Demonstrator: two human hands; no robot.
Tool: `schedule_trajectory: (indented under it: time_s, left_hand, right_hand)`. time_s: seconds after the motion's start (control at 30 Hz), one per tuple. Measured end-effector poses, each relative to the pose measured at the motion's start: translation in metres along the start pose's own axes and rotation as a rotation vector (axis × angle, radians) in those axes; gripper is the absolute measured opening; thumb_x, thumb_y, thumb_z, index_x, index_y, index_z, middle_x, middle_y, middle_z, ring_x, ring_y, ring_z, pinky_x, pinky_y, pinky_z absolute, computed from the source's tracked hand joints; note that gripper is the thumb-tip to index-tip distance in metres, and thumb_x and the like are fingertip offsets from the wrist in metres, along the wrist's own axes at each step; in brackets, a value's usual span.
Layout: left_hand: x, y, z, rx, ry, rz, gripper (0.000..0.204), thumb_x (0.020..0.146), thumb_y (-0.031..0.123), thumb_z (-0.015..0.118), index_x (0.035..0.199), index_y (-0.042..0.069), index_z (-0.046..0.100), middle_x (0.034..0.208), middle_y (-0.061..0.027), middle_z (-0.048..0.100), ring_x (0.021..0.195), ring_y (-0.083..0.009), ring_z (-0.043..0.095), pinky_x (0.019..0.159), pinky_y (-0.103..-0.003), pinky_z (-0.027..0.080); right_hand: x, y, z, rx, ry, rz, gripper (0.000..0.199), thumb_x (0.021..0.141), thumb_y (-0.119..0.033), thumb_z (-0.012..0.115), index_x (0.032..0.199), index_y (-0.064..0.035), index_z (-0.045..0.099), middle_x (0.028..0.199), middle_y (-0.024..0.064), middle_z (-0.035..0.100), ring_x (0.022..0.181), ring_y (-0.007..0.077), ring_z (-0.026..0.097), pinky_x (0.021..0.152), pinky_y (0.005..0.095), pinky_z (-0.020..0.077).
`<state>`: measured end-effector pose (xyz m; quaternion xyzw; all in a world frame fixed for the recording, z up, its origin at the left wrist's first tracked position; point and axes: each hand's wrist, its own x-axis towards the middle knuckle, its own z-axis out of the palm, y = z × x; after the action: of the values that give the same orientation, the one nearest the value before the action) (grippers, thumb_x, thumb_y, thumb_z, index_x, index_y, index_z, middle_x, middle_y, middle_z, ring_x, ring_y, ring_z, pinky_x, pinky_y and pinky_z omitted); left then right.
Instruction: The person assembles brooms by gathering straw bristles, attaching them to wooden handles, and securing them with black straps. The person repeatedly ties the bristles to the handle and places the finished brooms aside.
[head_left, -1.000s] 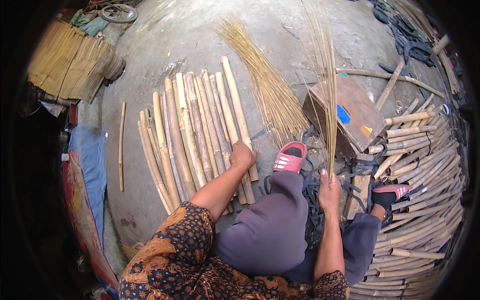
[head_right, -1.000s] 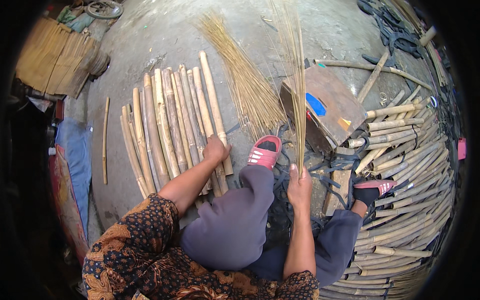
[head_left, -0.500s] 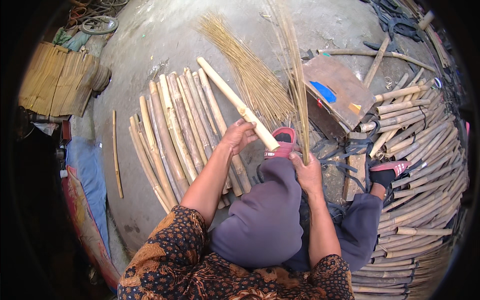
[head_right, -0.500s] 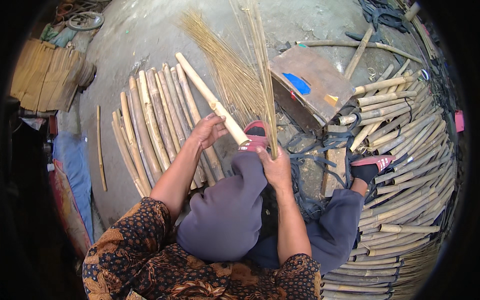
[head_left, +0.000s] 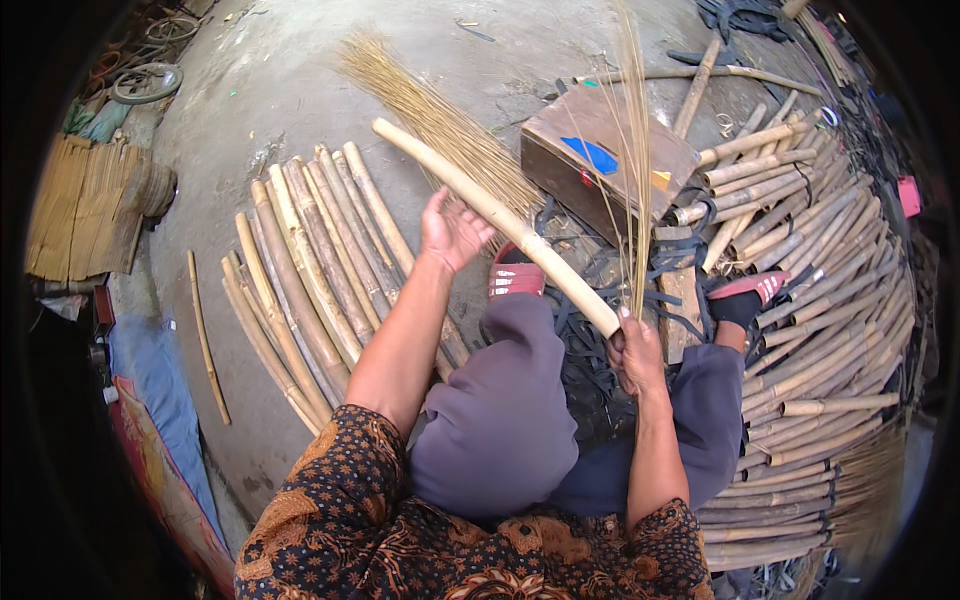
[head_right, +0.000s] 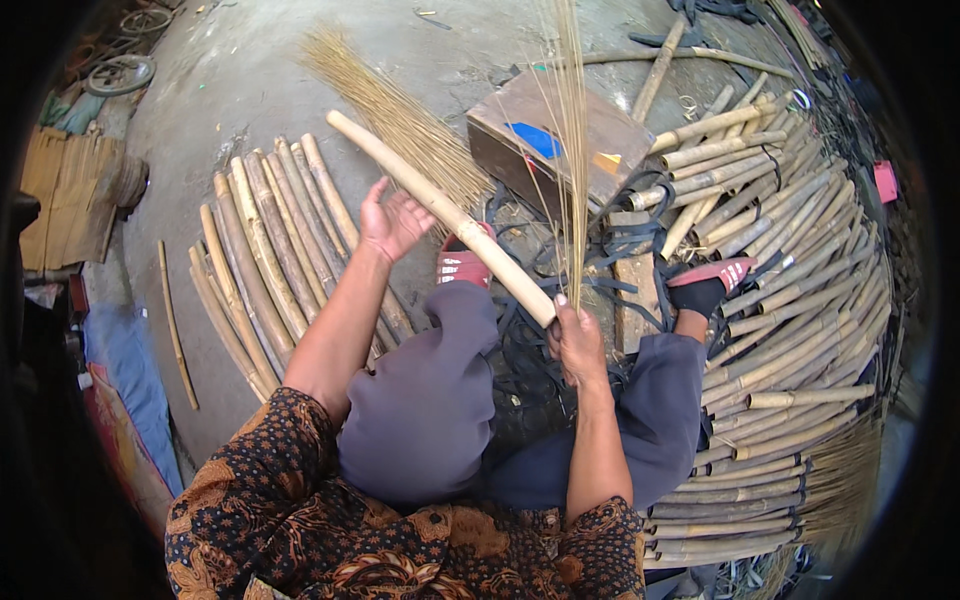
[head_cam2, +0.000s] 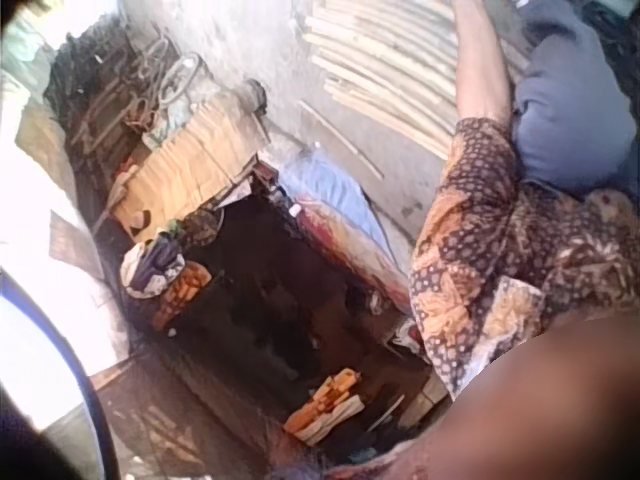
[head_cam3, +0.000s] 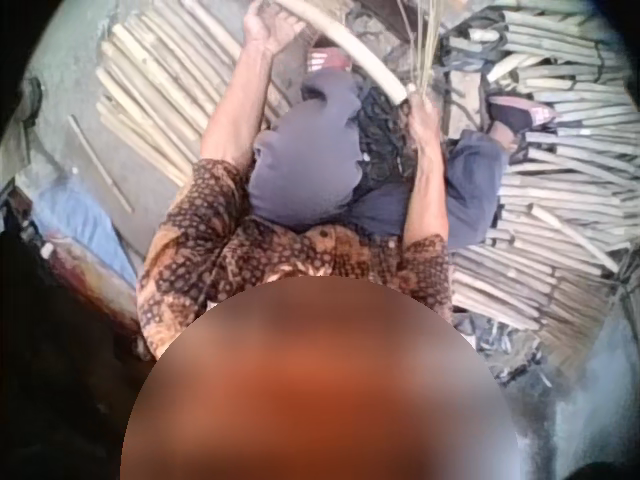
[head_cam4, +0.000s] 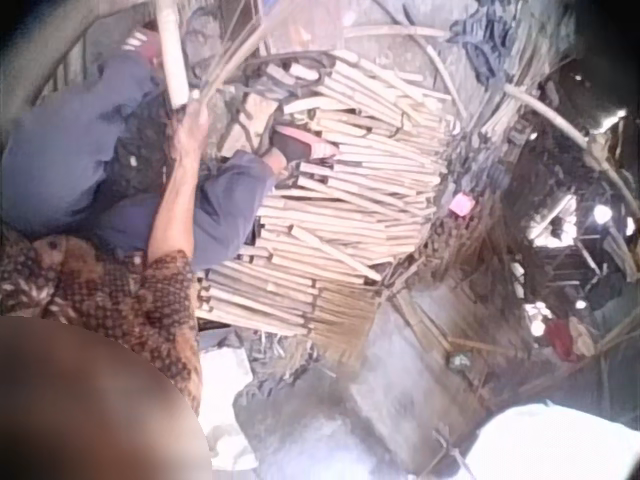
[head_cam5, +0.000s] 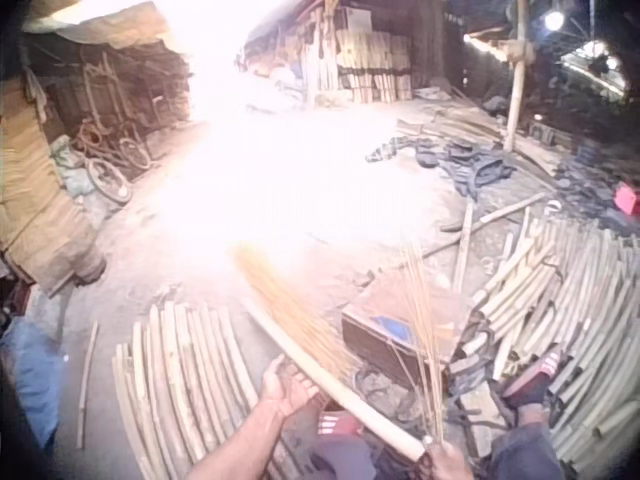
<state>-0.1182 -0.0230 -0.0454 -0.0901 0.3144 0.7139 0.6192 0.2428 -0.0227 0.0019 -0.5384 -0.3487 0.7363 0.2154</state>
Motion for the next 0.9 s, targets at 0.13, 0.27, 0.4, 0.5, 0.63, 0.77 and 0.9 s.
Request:
schedule_trajectory:
  time_s: [0.13,0.27,0.4,0.5,0.63,0.77,0.9]
  left_hand:
    - [0.023,0.041,0.016,-0.016,0.117,0.243,0.093,0.104,0.068,0.037,0.167,0.005,0.012,0.152,-0.0334,0.045,0.140,-0.0474,0.049,0.121,-0.061,0.034]
    - [0.034,0.115,0.042,-0.157,0.066,0.418,0.100,0.102,0.078,0.020,0.148,-0.008,0.039,0.117,-0.0310,0.064,0.112,-0.0410,0.063,0.102,-0.060,0.049]
    - [0.037,0.149,0.054,0.006,0.243,0.465,0.072,0.110,0.065,0.026,0.113,-0.003,0.050,0.096,-0.0182,0.059,0.089,-0.0304,0.058,0.090,-0.052,0.055]
    - [0.022,0.103,0.041,0.141,0.277,0.410,0.064,0.112,0.058,0.029,0.120,-0.002,0.048,0.105,-0.0196,0.057,0.098,-0.0306,0.060,0.094,-0.058,0.053]
    - [-0.006,0.017,0.019,0.214,0.276,0.222,0.048,0.111,0.046,0.040,0.124,0.001,0.050,0.115,-0.0194,0.058,0.110,-0.0317,0.061,0.102,-0.065,0.047]
    - [-0.034,-0.015,0.023,0.121,0.191,0.247,0.054,0.103,0.057,0.052,0.121,0.006,0.053,0.107,-0.0140,0.062,0.106,-0.0299,0.064,0.101,-0.067,0.049]
    - [-0.057,0.000,0.047,0.022,0.052,0.431,0.055,0.102,0.062,0.051,0.124,0.011,0.053,0.100,-0.0102,0.060,0.102,-0.0280,0.065,0.098,-0.068,0.052]
  right_hand:
    - [-0.025,0.016,-0.031,0.181,0.033,0.091,0.043,0.109,-0.039,0.055,0.075,-0.0142,0.047,0.057,-0.0033,0.034,0.042,0.0089,0.034,0.039,0.0277,0.0228]
    - [-0.041,0.015,-0.062,0.280,0.206,0.066,0.039,0.108,-0.043,0.057,0.083,-0.0128,0.050,0.059,-0.0031,0.034,0.041,0.0093,0.030,0.039,0.0279,0.0205]
    - [-0.044,-0.008,-0.091,-0.172,0.650,-0.132,0.036,0.109,-0.040,0.057,0.102,-0.0053,0.065,0.060,-0.0058,0.040,0.043,0.0074,0.035,0.041,0.0299,0.0250]
    - [-0.047,-0.027,-0.101,-0.187,0.741,-0.335,0.035,0.111,-0.035,0.055,0.112,-0.0023,0.068,0.061,-0.0074,0.042,0.047,0.0058,0.038,0.045,0.0287,0.0301]
    - [-0.038,-0.041,-0.076,-0.218,0.652,-0.500,0.029,0.112,-0.026,0.052,0.112,-0.0008,0.066,0.067,-0.0055,0.046,0.055,0.0064,0.044,0.052,0.0263,0.0360]
    - [-0.019,-0.053,-0.014,-0.465,0.500,-0.658,0.027,0.111,-0.025,0.054,0.113,-0.0003,0.064,0.070,0.0015,0.055,0.062,0.0132,0.055,0.058,0.0321,0.0465]
    - [-0.002,-0.069,0.070,-0.727,0.308,-0.780,0.022,0.109,-0.023,0.057,0.109,-0.0019,0.065,0.078,0.0068,0.056,0.067,0.0176,0.053,0.065,0.0355,0.0465]
